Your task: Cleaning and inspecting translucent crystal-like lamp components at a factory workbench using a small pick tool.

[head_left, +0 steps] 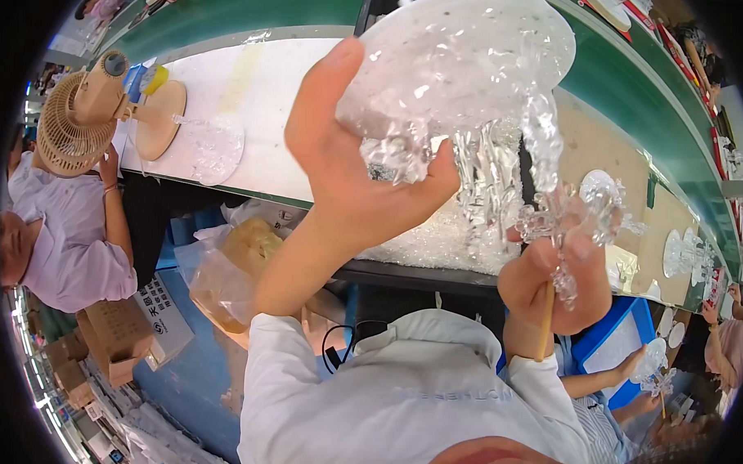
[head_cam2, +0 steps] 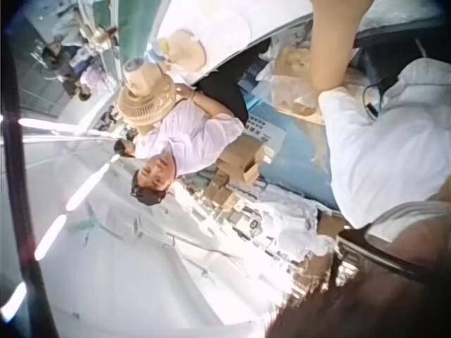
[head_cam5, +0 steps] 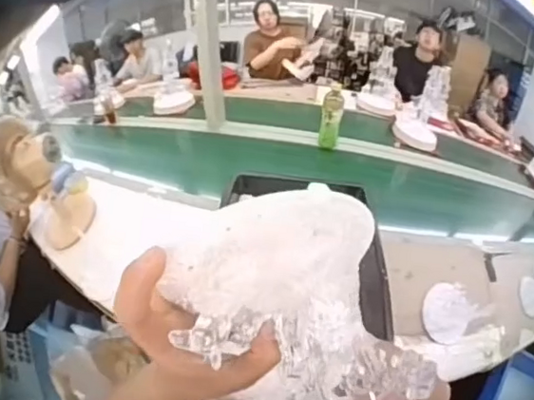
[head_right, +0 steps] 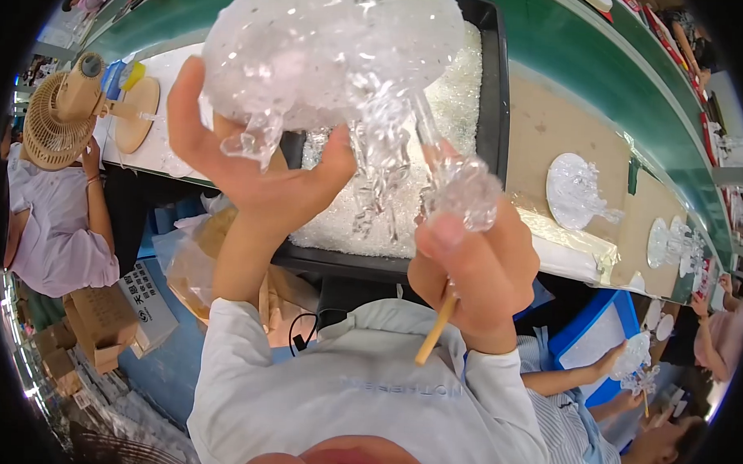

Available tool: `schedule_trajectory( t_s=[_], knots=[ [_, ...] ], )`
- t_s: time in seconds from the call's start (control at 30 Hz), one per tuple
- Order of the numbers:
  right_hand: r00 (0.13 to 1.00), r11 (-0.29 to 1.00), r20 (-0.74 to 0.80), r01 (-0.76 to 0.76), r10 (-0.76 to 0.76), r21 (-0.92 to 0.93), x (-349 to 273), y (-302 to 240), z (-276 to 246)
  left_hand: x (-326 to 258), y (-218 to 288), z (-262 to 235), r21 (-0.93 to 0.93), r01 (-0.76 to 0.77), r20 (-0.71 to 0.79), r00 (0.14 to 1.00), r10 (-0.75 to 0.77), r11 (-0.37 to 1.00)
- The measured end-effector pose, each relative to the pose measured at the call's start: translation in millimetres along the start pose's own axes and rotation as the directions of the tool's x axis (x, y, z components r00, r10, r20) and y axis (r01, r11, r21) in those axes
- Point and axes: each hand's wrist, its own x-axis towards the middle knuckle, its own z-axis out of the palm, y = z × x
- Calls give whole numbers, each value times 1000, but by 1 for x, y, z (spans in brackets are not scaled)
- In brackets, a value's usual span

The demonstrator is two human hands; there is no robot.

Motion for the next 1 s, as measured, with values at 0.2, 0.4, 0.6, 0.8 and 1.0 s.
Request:
schedule_trajectory(
  t_s=[0.2, 0.4, 0.6, 0.8, 1.0],
  knots=[
    [998, 998, 13, -65, 65, 7, 0, -5, -1, 2, 6, 1, 85, -58, -67, 996, 63, 995],
    [990, 990, 16, -142, 142, 9, 4, -8, -1, 0, 2, 3, -120, 91, 62, 995, -84, 989],
    [993, 995, -74, -84, 88, 52, 0, -8, 5, -3, 8, 3, -183, 157, 78, 986, -145, 971],
    [987, 983, 17, -163, 162, 80, 6, -17, -1, -5, 13, 4, -124, 235, 26, 972, -234, 964],
    [998, 996, -11, -65, 66, 68, -7, -5, 3, -9, 12, 7, -112, 262, 55, 965, -257, 959]
  ],
)
